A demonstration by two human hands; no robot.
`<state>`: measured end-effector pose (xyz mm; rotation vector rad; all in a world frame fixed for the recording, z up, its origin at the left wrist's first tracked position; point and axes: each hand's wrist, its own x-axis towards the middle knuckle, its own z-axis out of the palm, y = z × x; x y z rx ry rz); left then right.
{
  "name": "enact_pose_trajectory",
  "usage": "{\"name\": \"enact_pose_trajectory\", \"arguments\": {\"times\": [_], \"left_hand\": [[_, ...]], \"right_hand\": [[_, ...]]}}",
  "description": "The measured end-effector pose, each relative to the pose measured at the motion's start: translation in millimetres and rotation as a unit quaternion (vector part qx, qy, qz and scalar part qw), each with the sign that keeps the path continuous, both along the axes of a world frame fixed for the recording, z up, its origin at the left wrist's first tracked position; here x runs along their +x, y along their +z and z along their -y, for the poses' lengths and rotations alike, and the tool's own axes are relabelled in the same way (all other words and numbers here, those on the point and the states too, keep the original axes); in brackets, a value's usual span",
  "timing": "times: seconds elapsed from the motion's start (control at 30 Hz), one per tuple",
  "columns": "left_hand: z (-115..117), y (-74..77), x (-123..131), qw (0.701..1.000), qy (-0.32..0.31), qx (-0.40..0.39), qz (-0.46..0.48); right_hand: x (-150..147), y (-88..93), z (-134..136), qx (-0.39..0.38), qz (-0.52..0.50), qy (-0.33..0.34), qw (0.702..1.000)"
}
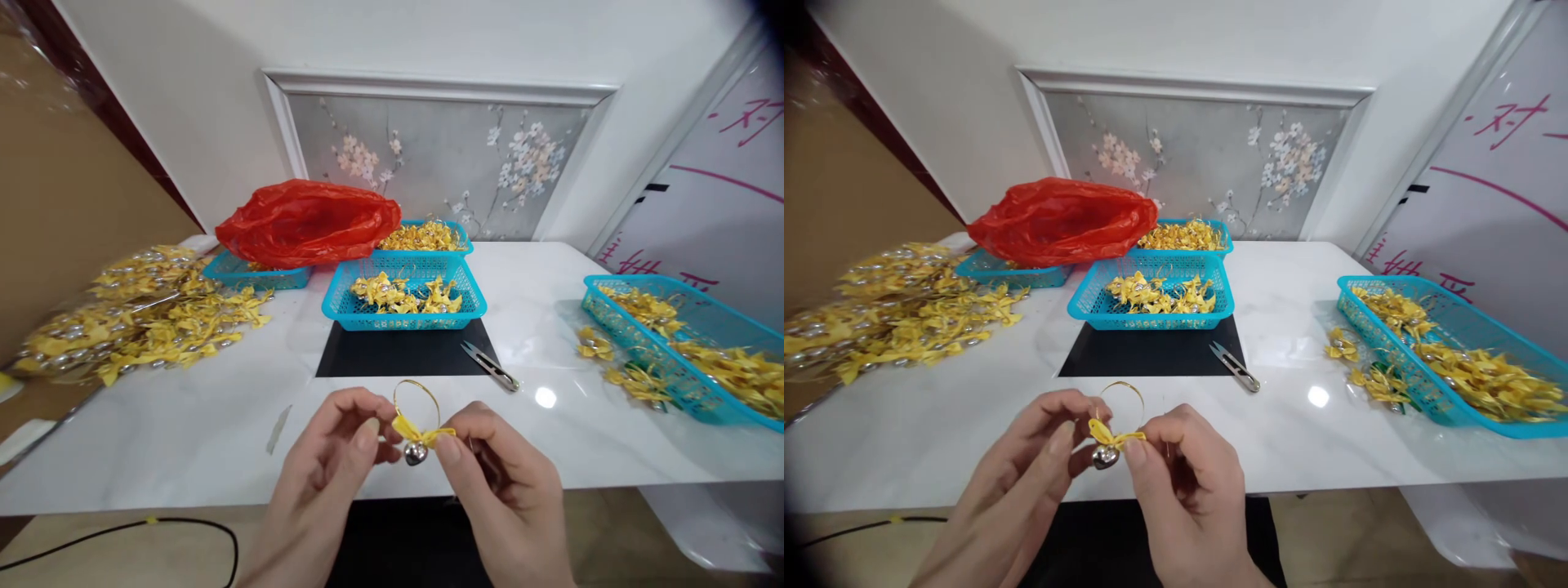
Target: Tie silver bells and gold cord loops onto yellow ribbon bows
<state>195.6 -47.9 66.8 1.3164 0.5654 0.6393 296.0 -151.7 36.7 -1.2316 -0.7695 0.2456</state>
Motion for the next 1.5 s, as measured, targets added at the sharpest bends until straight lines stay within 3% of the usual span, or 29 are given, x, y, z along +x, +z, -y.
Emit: {"name": "enact_pose_trajectory", "arguments": {"times": [0.1, 0.23, 0.33, 0.5, 0.67, 0.83, 1.03, 1.13, 1.23, 1.33, 1.5], "left_hand": [[0.6, 3.9, -1.6, 0.996, 0.025, 0.075, 0.030], [2.4, 9.2, -1.3, 0.991, 0.017, 0.136, -0.013], [1.1, 10.0, 0.1, 0.987, 0.003, 0.158, -0.039], [0.1, 11.0, 1.0, 0.983, 0.034, 0.175, -0.046], [1.5, 12.8, -0.7, 0.972, 0.074, 0.214, -0.059], [-1.6, 10.3, -1.7, 0.954, 0.050, 0.290, -0.056], [-0.5, 6.2, 0.9, 0.941, 0.080, 0.326, -0.034], [1.6, 7.3, 1.7, 0.943, 0.102, 0.313, -0.054], [2.6, 9.7, 1.9, 0.953, 0.123, 0.262, -0.085], [1.5, 11.6, 2.0, 0.966, 0.118, 0.210, -0.090], [-4.2, 10.3, 0.6, 0.963, 0.113, 0.232, -0.074]], "right_hand": [[-1.0, 0.5, 0.2, -0.007, -0.002, 0.010, 1.000], [-2.1, 2.3, -1.1, -0.021, -0.009, 0.027, 0.999], [-2.0, 3.3, -2.2, -0.023, -0.011, 0.028, 0.999], [-2.0, 1.6, 0.1, 0.005, 0.010, -0.036, 0.999], [-5.8, -2.2, 2.2, -0.014, 0.034, -0.002, 0.999], [-8.2, -1.8, -1.9, -0.043, -0.068, 0.061, 0.995], [-9.1, 3.4, -6.1, -0.049, -0.236, 0.148, 0.959], [-11.0, 2.8, -7.6, -0.056, -0.218, 0.114, 0.967], [-13.1, -1.7, -8.8, -0.061, -0.094, 0.029, 0.993], [-12.6, -7.6, -7.7, -0.043, 0.032, -0.036, 0.998], [-3.5, -8.8, 2.6, -0.043, 0.030, -0.054, 0.997]]}}
